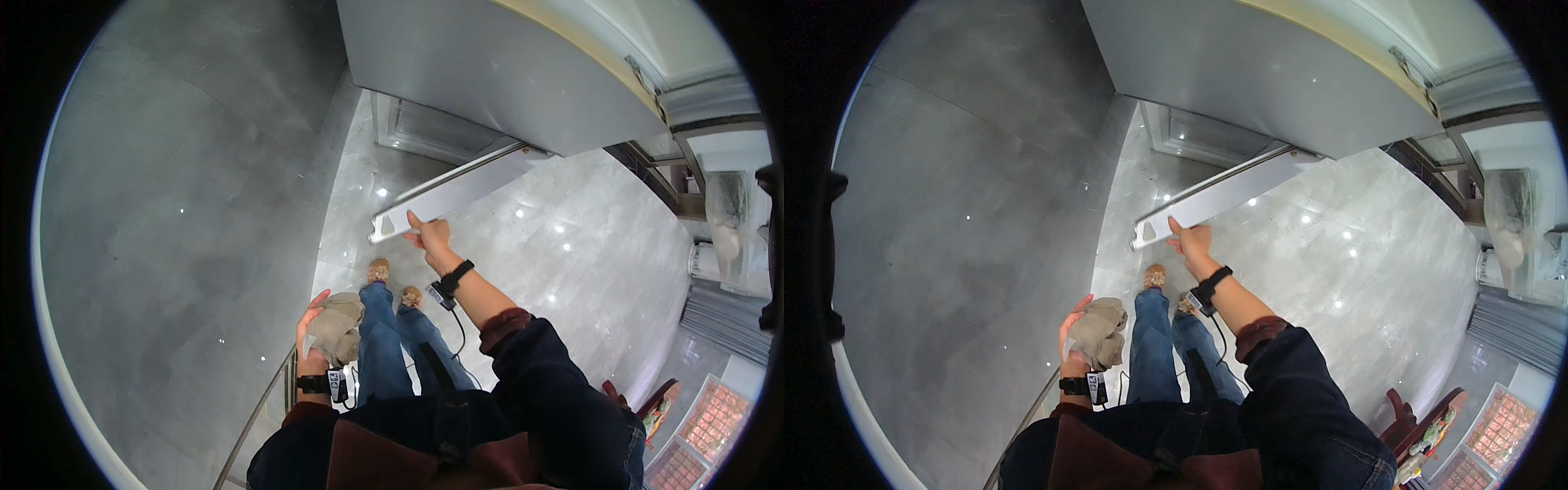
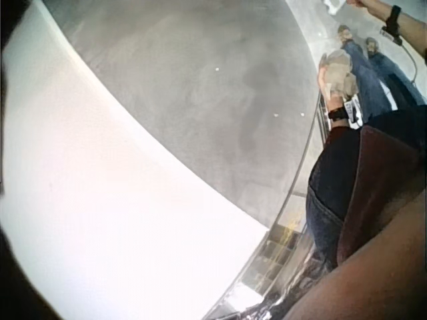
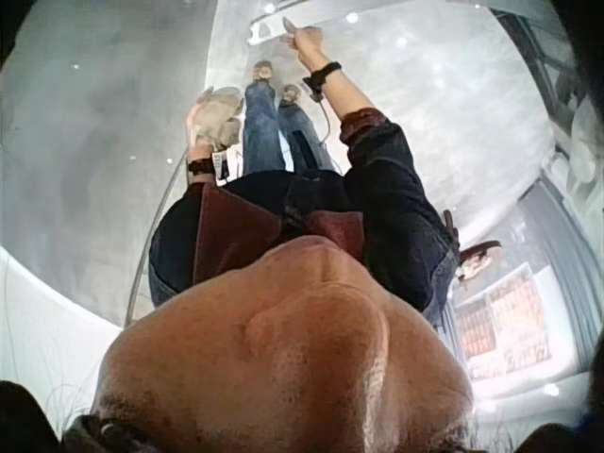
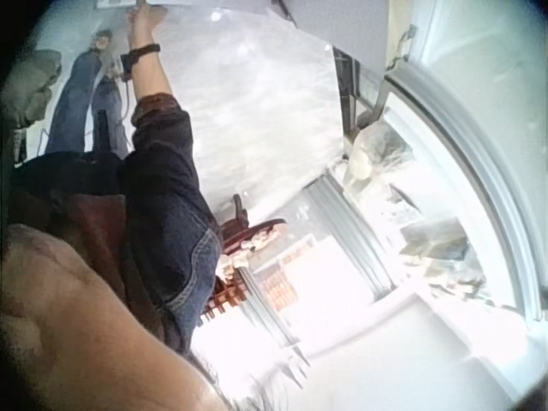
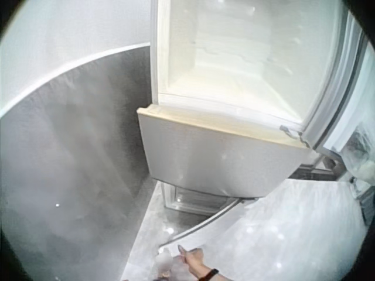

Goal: The person wipes the interior and exterior of a refrigerator with a cloth, removes a drawer, and then scrubs the drawer and a shelf with a steel wool pad under running water at the sink.

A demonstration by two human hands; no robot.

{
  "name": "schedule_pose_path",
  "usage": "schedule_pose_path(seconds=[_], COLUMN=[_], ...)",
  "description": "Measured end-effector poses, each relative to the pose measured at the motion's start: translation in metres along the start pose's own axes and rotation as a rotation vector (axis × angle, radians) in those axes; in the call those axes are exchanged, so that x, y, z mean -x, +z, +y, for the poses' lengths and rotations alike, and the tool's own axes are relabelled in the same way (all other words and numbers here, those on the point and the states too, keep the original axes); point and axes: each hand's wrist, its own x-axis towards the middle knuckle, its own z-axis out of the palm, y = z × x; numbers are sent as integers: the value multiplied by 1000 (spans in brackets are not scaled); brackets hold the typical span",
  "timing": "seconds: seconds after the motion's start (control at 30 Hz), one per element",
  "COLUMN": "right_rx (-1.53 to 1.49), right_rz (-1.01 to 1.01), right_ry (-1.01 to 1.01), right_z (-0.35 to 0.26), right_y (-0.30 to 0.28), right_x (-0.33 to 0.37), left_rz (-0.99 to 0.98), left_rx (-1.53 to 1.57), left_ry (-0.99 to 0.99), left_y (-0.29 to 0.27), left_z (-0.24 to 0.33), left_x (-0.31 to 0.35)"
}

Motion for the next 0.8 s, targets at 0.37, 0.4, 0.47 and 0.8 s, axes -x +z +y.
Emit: schedule_pose_path(seconds=[0.37,0.4,0.47,0.8], right_rx=[-21,-92,-81,366], right_rz=[55,64,13,-440], right_ry=[-231,-176,-276,-40], right_z=[-96,-104,-117,-130], right_y=[104,106,109,75], right_x=[-117,-123,-130,-123], left_rz=[38,59,29,-454], left_rx=[66,46,62,-552], left_ry=[14,16,54,723], left_y=[-23,-22,-16,10], left_z=[55,60,70,95], left_x=[-17,-17,-18,-29])
